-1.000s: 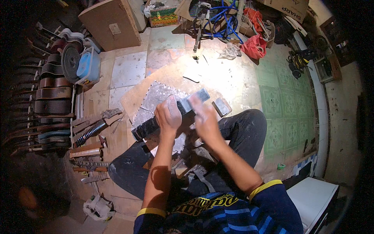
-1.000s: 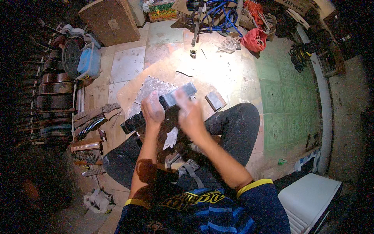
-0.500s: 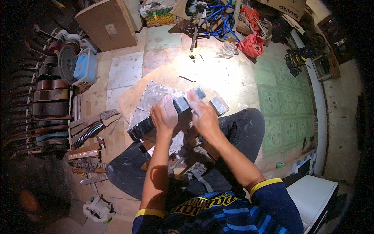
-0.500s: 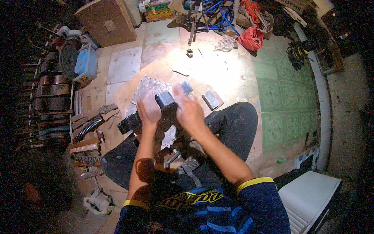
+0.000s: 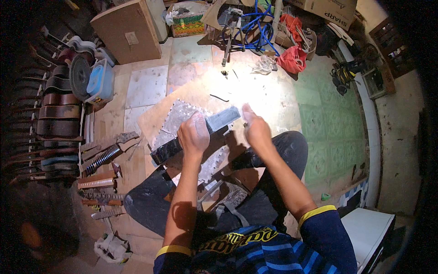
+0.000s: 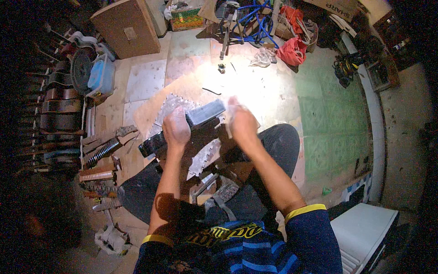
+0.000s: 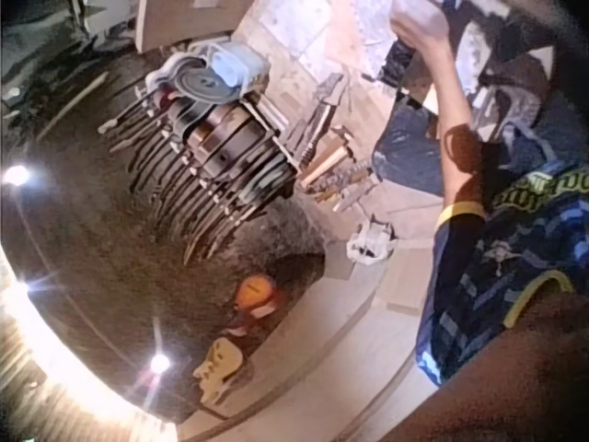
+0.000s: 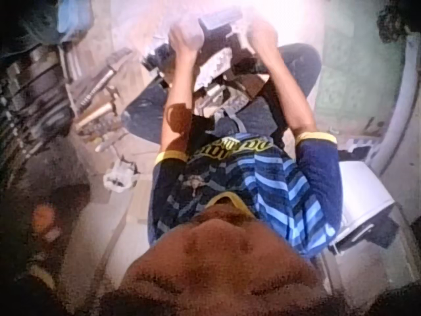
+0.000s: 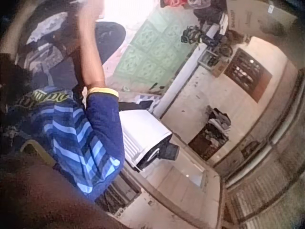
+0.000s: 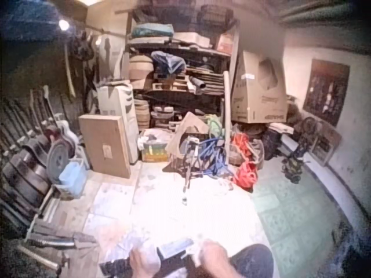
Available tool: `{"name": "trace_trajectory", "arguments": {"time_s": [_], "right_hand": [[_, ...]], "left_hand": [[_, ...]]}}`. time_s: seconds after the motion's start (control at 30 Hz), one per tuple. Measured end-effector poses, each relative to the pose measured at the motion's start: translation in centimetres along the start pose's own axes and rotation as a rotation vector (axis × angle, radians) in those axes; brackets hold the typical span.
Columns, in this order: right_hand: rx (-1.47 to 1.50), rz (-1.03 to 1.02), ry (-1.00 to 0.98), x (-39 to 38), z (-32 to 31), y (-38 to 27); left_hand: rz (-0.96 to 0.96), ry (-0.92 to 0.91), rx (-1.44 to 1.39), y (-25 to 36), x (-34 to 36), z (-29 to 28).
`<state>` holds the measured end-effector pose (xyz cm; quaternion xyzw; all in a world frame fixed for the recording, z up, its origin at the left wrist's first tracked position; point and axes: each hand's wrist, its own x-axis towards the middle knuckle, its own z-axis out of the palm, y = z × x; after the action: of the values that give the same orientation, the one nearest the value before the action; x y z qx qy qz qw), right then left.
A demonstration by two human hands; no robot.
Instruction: The person sands the surface of a dark instrument body using a block-shaped sanding tool, rotating the object to work on different edges and flat surfaces.
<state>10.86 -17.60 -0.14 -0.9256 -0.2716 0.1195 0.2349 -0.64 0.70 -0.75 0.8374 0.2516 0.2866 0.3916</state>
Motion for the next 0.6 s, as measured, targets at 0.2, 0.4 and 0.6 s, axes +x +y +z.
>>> {"name": "trace_trajectory", "arguments": {"time_s": [0.2, 0.4, 0.6], "right_hand": [[0.043, -0.31, 0.241, -2.1, 0.4, -1.3], [0.407, -0.476, 0.089, -3.9, 2.9, -3.8], [0.484, -0.443, 0.063, -4.2, 2.6, -6.0]], "left_hand": [[0.003, 0.036, 0.034, 0.0, 0.2, 0.1], [0.024, 0.052, 0.015, -0.4, 0.1, 0.5], [0.006, 0.028, 0.071, -0.5, 0.0, 0.5]]}}
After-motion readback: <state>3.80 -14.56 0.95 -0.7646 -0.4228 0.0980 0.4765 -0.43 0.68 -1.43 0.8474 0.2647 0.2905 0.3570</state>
